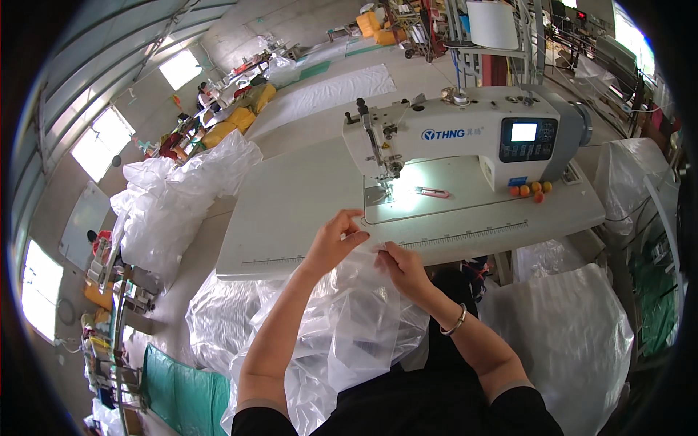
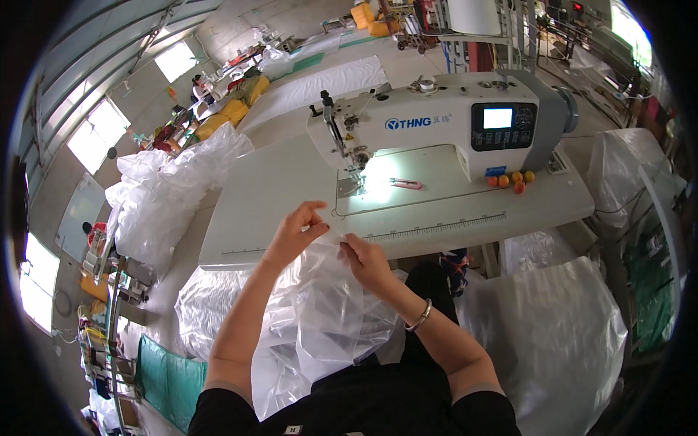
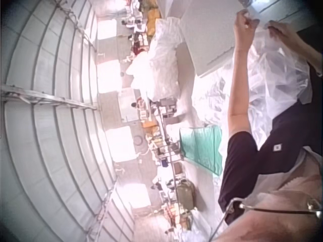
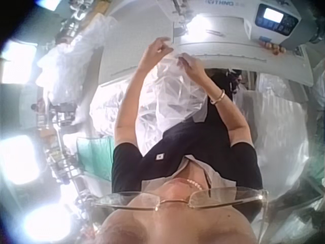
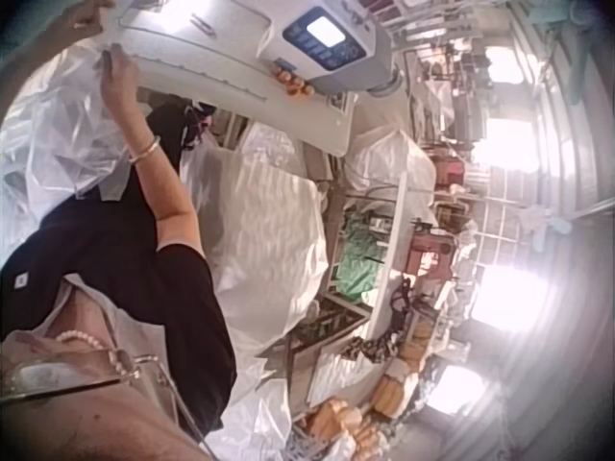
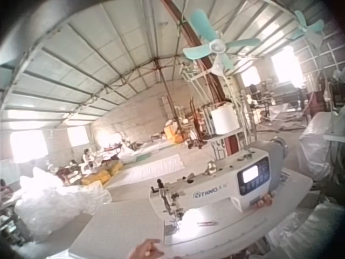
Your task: The person aligns the edges of a large white plastic sheet on a sewing machine table and sews a straight seam along the edge. They repeatedly guide the material through the machine, stopping to adjust the alignment and continuing the stitching process.
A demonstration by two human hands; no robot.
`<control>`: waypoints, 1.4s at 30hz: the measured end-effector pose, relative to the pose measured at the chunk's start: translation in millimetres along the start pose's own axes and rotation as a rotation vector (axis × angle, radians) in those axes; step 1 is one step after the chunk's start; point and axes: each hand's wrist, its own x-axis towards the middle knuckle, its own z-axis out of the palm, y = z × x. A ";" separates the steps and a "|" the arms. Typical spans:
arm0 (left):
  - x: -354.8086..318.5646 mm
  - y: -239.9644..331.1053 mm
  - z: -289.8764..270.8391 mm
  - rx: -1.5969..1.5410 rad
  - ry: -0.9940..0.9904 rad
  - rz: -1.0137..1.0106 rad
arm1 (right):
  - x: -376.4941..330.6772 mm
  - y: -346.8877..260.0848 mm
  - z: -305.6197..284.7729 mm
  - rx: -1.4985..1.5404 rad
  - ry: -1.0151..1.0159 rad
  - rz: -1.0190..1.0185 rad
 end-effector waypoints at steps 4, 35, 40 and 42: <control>1.4 0.0 -11.2 0.112 -0.088 0.034 | -1.4 1.2 3.5 0.085 0.003 0.023; 94.5 17.6 -14.9 0.288 -0.204 0.118 | -73.1 -45.2 -15.5 0.476 -0.085 0.345; 97.1 -48.1 36.9 0.124 -0.206 -0.065 | -105.9 5.1 -33.5 -0.486 -0.090 0.048; 96.6 -57.1 54.3 0.106 -0.206 -0.102 | -108.6 25.7 -41.9 -0.618 -0.121 0.032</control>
